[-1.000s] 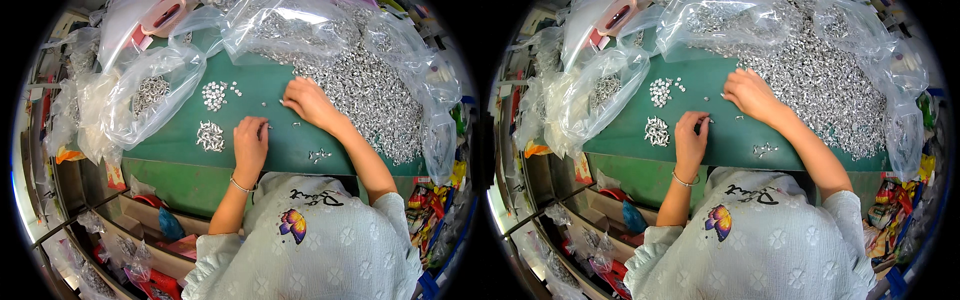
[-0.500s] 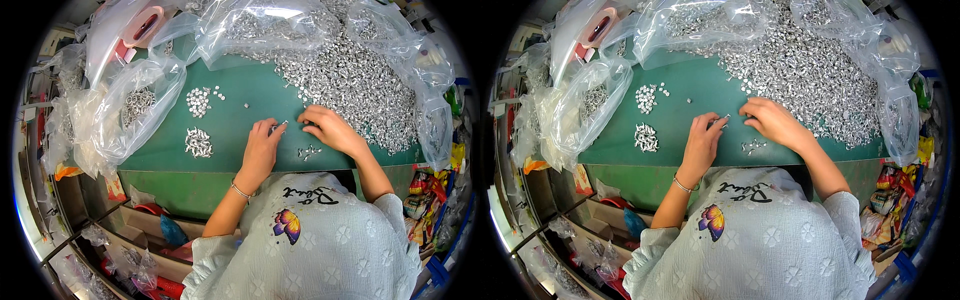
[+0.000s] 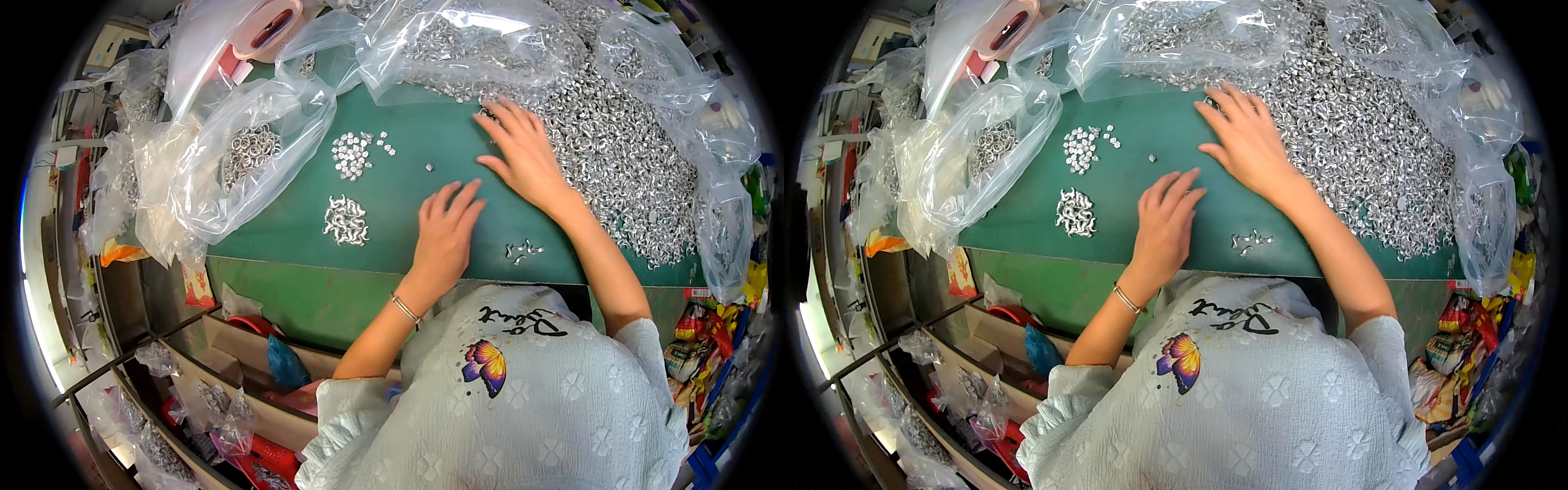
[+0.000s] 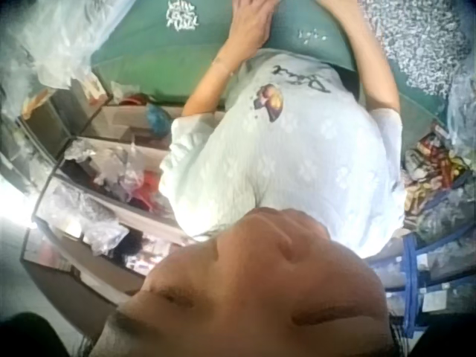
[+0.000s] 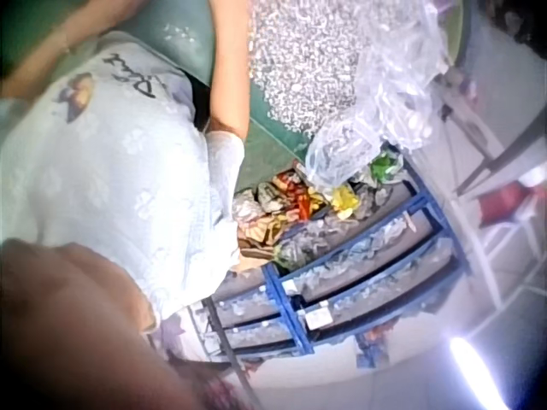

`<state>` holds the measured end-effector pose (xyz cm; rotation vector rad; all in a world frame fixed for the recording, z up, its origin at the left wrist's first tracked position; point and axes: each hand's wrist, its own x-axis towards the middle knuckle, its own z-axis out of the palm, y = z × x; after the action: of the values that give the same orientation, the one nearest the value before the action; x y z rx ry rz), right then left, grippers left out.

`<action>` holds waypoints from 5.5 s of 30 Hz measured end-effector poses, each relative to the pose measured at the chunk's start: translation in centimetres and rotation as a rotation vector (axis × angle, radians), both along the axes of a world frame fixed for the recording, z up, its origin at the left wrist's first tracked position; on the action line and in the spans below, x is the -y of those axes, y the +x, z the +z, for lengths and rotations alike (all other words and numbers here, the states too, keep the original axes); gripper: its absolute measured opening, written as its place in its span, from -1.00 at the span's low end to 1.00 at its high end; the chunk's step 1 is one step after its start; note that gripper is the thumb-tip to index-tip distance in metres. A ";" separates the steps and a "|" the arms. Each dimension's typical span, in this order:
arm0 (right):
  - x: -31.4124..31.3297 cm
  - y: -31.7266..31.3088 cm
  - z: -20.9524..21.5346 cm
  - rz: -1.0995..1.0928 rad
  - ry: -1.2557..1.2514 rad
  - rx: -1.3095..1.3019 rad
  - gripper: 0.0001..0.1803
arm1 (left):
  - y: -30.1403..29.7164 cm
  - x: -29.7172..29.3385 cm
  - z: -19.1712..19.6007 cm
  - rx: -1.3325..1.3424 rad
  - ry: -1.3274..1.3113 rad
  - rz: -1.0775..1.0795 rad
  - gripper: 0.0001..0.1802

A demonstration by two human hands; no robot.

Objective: The person sorts small metal rings and circular components on a green workbench, moving them between piles and into clear plastic bags by hand.

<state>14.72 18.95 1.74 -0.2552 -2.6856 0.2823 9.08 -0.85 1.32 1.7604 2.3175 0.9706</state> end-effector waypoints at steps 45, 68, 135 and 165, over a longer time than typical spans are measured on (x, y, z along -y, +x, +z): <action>2.8 1.4 -0.1 -0.030 -0.176 0.135 -0.80 | -2.6 1.6 -0.7 0.147 0.062 0.230 -0.78; 0.8 4.0 1.2 0.093 -0.195 0.211 -0.76 | -1.3 -1.9 -0.3 0.066 0.053 0.308 -0.64; -0.7 4.6 3.3 0.288 -0.639 0.483 -0.88 | 2.5 0.8 -0.5 0.373 0.089 0.023 -0.67; -0.9 1.2 1.2 0.110 -0.554 0.090 -0.79 | -0.3 -0.5 0.0 0.142 0.008 0.215 -0.63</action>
<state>15.95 19.86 2.98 -0.2854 -2.6564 1.0728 8.74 -0.33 1.30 1.4138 2.4494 1.0968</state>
